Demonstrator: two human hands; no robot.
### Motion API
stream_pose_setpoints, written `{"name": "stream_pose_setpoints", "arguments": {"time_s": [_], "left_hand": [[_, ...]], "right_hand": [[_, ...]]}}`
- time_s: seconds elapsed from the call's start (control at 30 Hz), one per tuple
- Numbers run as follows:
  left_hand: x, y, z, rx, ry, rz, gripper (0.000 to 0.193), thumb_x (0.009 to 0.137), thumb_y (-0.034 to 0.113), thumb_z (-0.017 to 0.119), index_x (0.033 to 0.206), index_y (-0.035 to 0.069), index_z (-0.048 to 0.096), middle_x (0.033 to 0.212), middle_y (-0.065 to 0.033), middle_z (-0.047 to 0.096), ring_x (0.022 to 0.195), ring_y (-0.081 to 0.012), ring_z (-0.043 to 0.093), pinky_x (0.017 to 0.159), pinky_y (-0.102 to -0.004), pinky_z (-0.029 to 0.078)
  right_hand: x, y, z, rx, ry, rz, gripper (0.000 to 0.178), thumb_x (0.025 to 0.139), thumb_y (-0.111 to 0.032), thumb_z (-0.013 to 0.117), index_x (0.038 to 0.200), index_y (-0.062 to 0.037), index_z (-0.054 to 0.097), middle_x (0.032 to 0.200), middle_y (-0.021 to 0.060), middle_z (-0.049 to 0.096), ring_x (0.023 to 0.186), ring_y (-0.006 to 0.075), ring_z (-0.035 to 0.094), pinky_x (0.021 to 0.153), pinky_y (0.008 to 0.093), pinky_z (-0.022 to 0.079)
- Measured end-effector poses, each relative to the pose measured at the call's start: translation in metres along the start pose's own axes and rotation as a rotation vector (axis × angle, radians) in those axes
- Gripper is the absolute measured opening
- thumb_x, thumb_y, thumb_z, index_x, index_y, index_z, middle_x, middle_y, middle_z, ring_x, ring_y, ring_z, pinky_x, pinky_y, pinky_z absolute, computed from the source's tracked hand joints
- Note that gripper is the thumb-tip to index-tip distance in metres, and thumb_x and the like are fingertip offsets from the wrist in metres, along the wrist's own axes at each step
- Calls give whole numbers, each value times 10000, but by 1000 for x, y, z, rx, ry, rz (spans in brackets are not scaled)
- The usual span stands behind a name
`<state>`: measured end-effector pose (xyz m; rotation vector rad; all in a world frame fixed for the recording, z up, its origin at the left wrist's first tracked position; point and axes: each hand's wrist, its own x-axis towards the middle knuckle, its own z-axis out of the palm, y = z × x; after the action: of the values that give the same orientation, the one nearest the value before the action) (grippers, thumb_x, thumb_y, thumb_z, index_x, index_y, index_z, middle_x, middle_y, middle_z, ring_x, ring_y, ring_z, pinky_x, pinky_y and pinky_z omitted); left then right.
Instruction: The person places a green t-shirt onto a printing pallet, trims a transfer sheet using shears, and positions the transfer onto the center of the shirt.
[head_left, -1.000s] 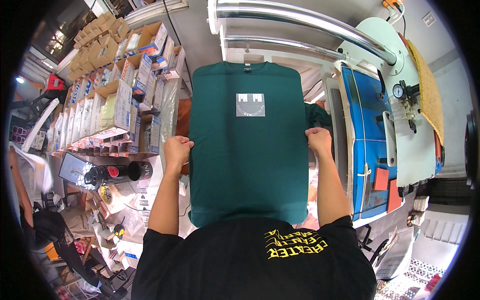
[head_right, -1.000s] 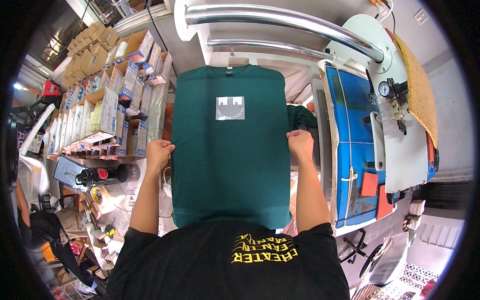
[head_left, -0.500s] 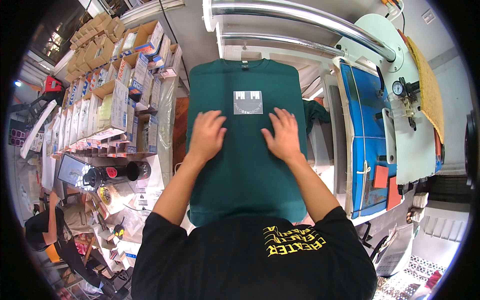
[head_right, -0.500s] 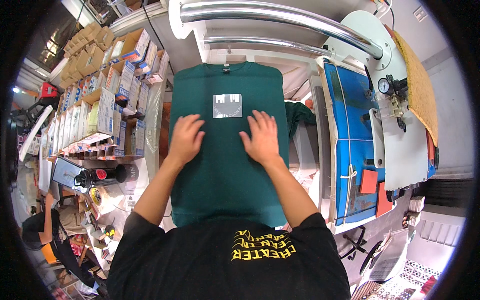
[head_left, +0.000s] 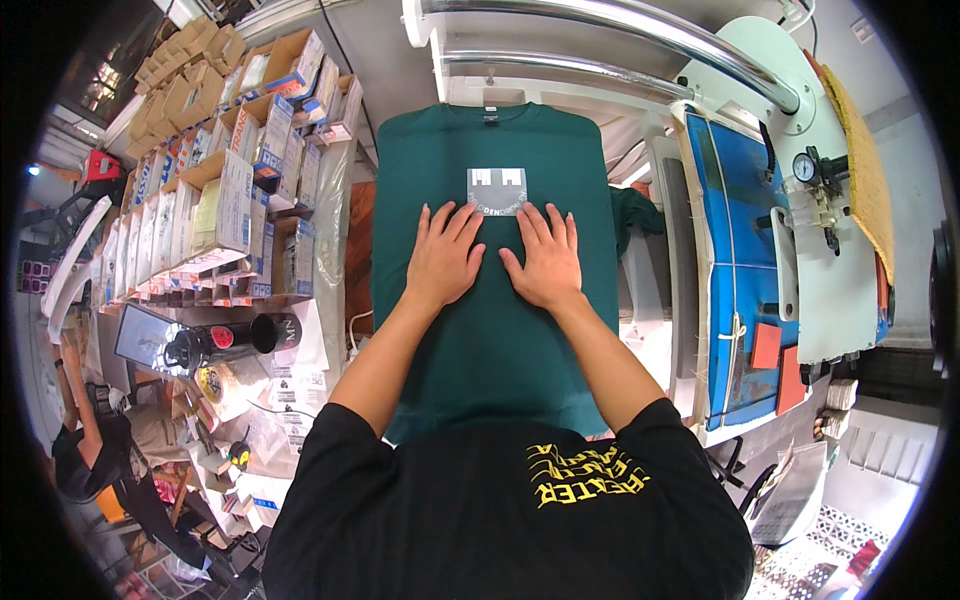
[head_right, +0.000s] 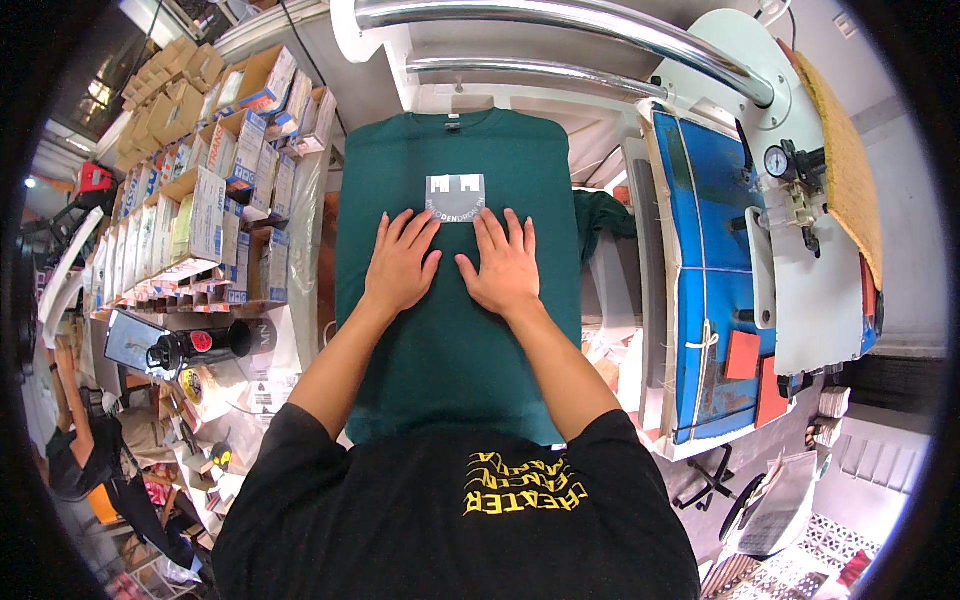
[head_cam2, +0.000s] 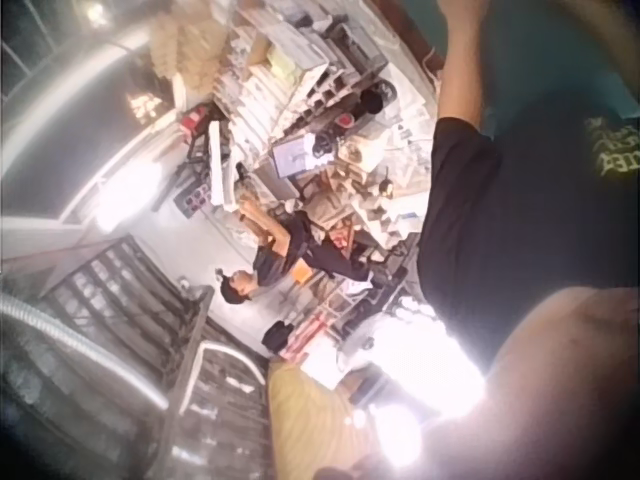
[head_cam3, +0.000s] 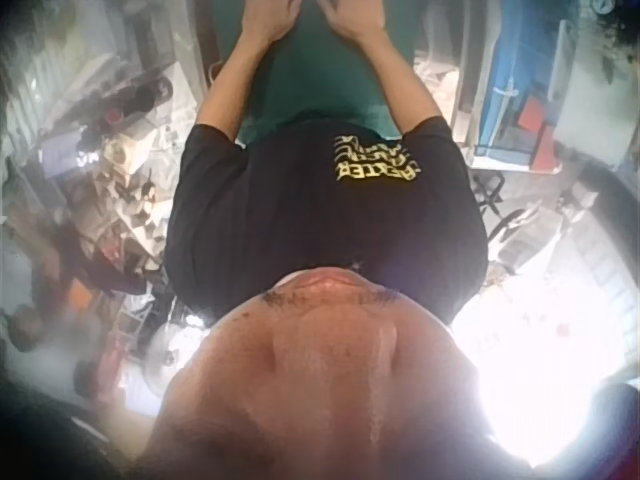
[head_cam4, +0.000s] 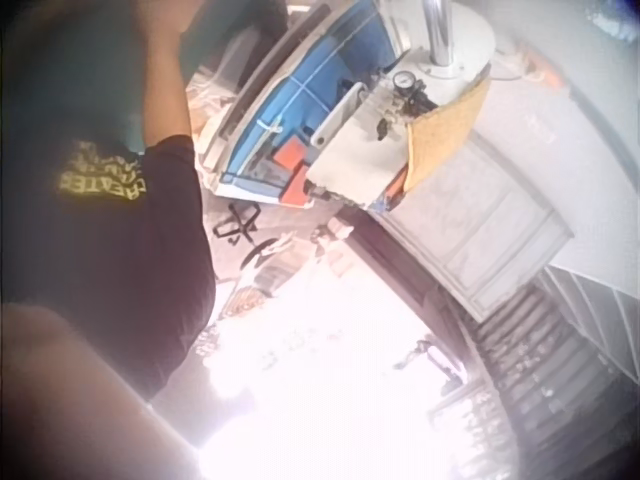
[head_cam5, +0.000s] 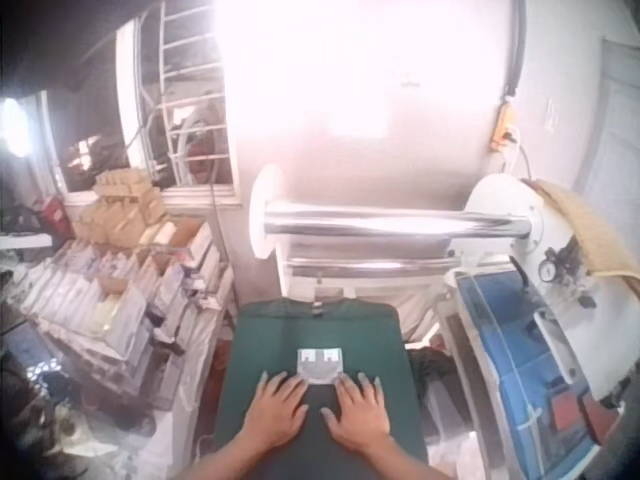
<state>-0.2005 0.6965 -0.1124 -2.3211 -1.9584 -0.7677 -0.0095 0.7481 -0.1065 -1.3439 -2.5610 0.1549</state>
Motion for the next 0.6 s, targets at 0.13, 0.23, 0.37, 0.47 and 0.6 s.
{"name": "stream_pose_setpoints", "arguments": {"time_s": [0.13, 0.23, 0.37, 0.47, 0.6], "left_hand": [[0, 0, 0, 2, 5, -9, 447, 867, 235, 630, 1275, 62, 569, 1347, -102, 521, 1277, -336, 438, 1120, -577, 277], [0, 1, -1, -1, 7, -14, 444, 866, 234, 631, 1271, 64, 572, 1347, -100, 521, 1275, -335, 440, 1121, -575, 278], [0, 0, -1, -2, 12, -15, 440, 864, 233, 634, 1267, 66, 573, 1344, -95, 522, 1274, -332, 442, 1121, -572, 281], [0, 0, -1, -3, 15, -12, 438, 861, 232, 636, 1263, 67, 574, 1342, -93, 523, 1272, -330, 443, 1121, -570, 282], [0, 0, 0, 0, 18, -15, 440, 858, 230, 638, 1262, 69, 574, 1341, -93, 523, 1270, -329, 445, 1122, -569, 283]], "right_hand": [[0, 0, 1, -7, -6, 1, 655, 927, -454, 517, 1417, -30, 424, 1501, 90, 380, 1421, 353, 253, 1189, 527, 129], [1, 0, 3, 5, -24, 6, 669, 928, -462, 503, 1429, -28, 414, 1512, 91, 365, 1432, 349, 234, 1192, 535, 114], [1, 0, 3, 9, -15, 2, 668, 923, -460, 510, 1423, -26, 419, 1507, 94, 371, 1427, 350, 243, 1191, 536, 118], [1, 0, 2, 8, -2, -2, 666, 919, -457, 514, 1419, -25, 424, 1500, 95, 380, 1420, 351, 255, 1189, 537, 123], [0, 0, 3, 14, 9, -1, 664, 917, -455, 517, 1414, -24, 429, 1491, 96, 390, 1414, 352, 265, 1188, 538, 126]]}}
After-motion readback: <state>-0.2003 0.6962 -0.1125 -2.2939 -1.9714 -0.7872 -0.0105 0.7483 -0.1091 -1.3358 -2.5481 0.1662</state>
